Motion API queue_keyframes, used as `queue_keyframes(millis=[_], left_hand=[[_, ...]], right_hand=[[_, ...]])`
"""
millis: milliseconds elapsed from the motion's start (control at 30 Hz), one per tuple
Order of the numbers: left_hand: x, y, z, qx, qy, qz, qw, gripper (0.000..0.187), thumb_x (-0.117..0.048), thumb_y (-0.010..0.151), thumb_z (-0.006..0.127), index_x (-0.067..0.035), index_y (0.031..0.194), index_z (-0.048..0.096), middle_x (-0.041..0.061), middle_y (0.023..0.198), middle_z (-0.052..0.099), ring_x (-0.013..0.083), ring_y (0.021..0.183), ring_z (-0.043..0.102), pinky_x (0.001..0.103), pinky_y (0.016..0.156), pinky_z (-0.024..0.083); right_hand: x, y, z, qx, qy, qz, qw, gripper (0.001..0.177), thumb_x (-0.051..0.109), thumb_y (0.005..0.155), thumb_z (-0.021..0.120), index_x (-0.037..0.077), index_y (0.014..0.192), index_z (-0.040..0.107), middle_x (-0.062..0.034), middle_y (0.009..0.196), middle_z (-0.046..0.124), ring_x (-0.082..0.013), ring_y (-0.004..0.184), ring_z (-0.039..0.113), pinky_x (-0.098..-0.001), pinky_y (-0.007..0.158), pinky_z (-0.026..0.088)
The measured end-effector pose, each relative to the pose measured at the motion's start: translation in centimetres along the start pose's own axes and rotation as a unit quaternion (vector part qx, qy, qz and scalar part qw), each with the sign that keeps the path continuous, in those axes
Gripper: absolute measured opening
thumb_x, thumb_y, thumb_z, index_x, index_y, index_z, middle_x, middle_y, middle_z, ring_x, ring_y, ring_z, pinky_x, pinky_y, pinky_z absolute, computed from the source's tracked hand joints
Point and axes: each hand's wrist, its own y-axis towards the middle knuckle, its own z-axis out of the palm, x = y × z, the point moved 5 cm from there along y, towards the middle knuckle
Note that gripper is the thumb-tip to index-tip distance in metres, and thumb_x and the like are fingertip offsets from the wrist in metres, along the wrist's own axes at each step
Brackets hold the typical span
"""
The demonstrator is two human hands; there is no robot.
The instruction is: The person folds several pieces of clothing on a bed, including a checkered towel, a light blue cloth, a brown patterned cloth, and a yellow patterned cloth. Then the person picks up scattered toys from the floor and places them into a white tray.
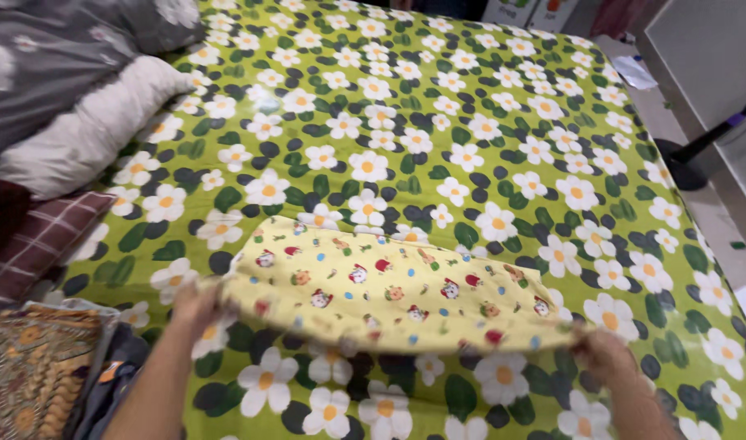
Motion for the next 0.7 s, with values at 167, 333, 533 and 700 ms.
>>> queue_keyframes(millis=[167,333,533,700], left_hand=[[-17.6,4.0,-5.6,0.092,-0.505,0.038,0.857,0.022,-0.005,0.101,0.055,0.003,0.121,0.051,0.019,0.109,0.065,0.0274,0.085,0.072,0.042,0.072,0.067],[-21.6,-1.1,-9.8,0.024,-0.529,0.063,0.846,0.042,0.002,0.095,0.062,-0.006,0.132,0.044,0.016,0.119,0.064,0.0268,0.096,0.069,0.045,0.081,0.062],[-7.6,-7.4,-7.4,0.029,-0.473,-0.04,0.879,0.052,0.002,0.091,0.06,-0.005,0.14,0.043,0.013,0.13,0.061,0.0261,0.109,0.067,0.039,0.089,0.061],[8.6,-17.4,-1.8,0.021,-0.385,-0.178,0.905,0.044,0.006,0.077,0.064,0.004,0.121,0.054,0.019,0.114,0.067,0.0301,0.085,0.072,0.044,0.069,0.06]], right_hand=[[14.2,0.0,-1.0,0.046,0.193,-0.135,0.971,0.025,0.01,0.106,0.056,0.0,0.129,0.052,-0.014,0.127,0.061,-0.0255,0.102,0.064,-0.0382,0.09,0.056],[17.8,-3.1,-3.7,0.035,0.166,-0.182,0.969,0.028,0.015,0.11,0.056,-0.001,0.132,0.05,-0.0146,0.128,0.062,-0.0258,0.104,0.065,-0.0404,0.088,0.058],[6.8,-8.0,-6.3,0.097,0.079,-0.161,0.979,0.037,0.021,0.107,0.062,0.002,0.138,0.054,-0.0129,0.126,0.061,-0.0259,0.097,0.062,-0.0442,0.075,0.053],[-4.4,-13.1,-7.2,0.028,-0.058,-0.039,0.997,0.043,0.015,0.094,0.064,0.004,0.135,0.056,-0.0136,0.121,0.064,-0.0286,0.098,0.064,-0.0471,0.078,0.055]])
